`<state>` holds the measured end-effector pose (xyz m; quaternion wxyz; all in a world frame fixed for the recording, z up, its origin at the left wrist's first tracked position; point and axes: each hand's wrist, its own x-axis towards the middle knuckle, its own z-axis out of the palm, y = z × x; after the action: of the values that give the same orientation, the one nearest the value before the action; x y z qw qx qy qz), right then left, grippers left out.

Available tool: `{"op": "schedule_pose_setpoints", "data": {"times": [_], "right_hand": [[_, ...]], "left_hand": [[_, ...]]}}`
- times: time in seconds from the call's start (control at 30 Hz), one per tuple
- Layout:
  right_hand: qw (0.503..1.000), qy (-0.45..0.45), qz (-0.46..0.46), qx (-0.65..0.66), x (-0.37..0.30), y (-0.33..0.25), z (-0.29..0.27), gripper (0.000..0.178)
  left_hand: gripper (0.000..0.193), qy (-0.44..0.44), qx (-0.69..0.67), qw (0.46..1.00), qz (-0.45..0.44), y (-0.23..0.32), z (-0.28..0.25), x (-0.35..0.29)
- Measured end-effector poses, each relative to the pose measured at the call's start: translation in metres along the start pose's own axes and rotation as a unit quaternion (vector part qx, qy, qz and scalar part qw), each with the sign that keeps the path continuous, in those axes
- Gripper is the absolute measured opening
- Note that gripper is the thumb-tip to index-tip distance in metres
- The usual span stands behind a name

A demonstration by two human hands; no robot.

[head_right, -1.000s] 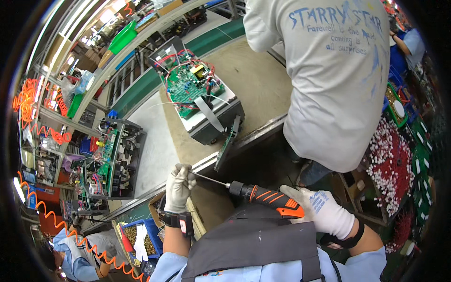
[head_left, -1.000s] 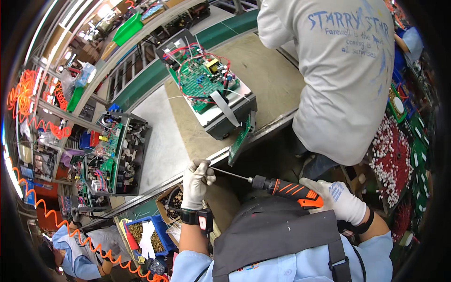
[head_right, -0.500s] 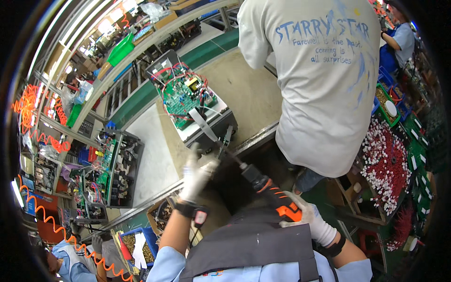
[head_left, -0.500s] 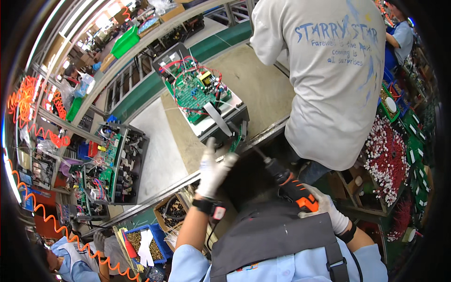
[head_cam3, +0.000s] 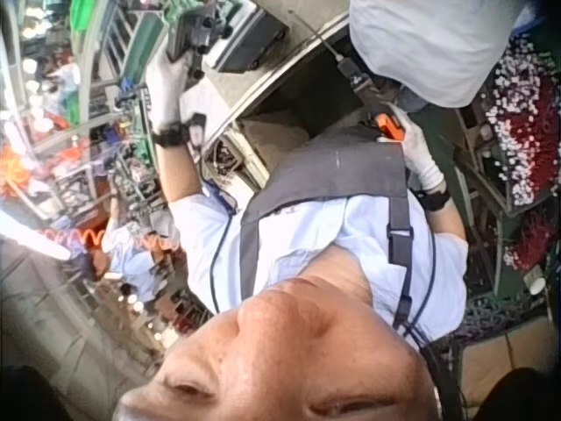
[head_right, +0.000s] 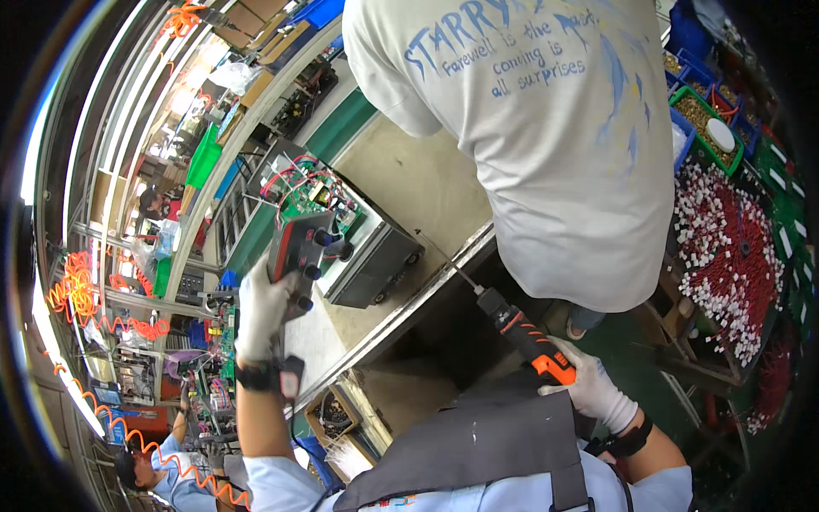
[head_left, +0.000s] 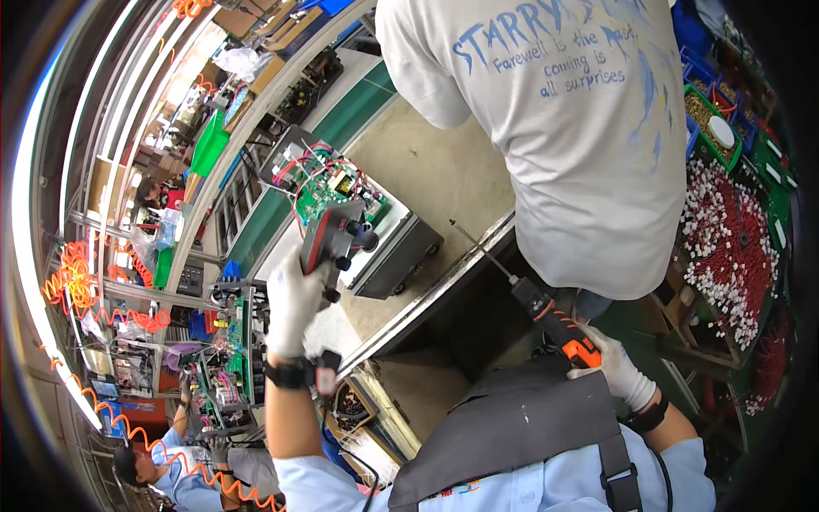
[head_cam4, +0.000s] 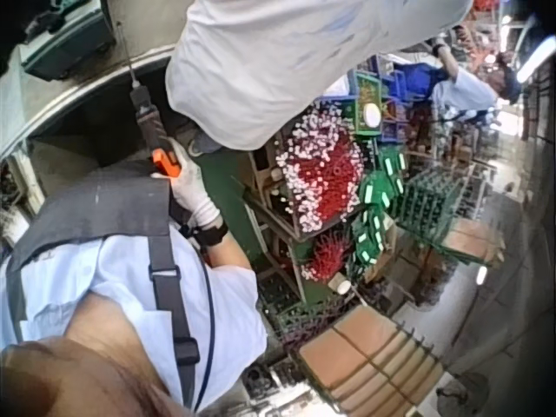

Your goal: Assembling and wiring electronic components into a solar inverter or power converter unit on an assembly line.

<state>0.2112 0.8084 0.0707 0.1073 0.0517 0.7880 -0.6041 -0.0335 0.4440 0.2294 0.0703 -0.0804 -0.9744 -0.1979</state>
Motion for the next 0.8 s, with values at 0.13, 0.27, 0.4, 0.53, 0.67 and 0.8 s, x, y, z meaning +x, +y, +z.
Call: {"op": "schedule_pose_setpoints", "data": {"times": [0.13,0.27,0.4,0.53,0.67,0.8], "right_hand": [[0.998,-0.068,0.011,0.005,0.023,-0.005,-0.006,0.086],[0.994,-0.103,0.025,-0.017,0.043,-0.006,-0.008,0.085],[0.993,-0.113,0.020,0.000,0.050,-0.010,-0.007,0.085],[0.989,-0.123,0.076,0.018,0.055,-0.022,-0.005,0.085],[0.996,-0.088,-0.006,-0.028,0.062,-0.011,0.006,0.085],[0.984,-0.122,0.120,0.039,0.069,-0.034,0.008,0.085]], "left_hand": [[0.033,-0.177,0.068,0.982,0.008,-0.013,0.006,0.034],[0.035,-0.196,0.039,0.980,0.015,-0.002,0.033,0.049],[0.037,-0.218,0.014,0.976,0.024,-0.013,0.038,0.064],[0.033,-0.205,0.002,0.979,-0.018,-0.016,0.019,0.065],[0.028,-0.216,0.023,0.976,0.016,-0.008,0.016,0.070],[0.026,-0.241,-0.038,0.970,0.002,-0.015,0.017,0.072]]}}
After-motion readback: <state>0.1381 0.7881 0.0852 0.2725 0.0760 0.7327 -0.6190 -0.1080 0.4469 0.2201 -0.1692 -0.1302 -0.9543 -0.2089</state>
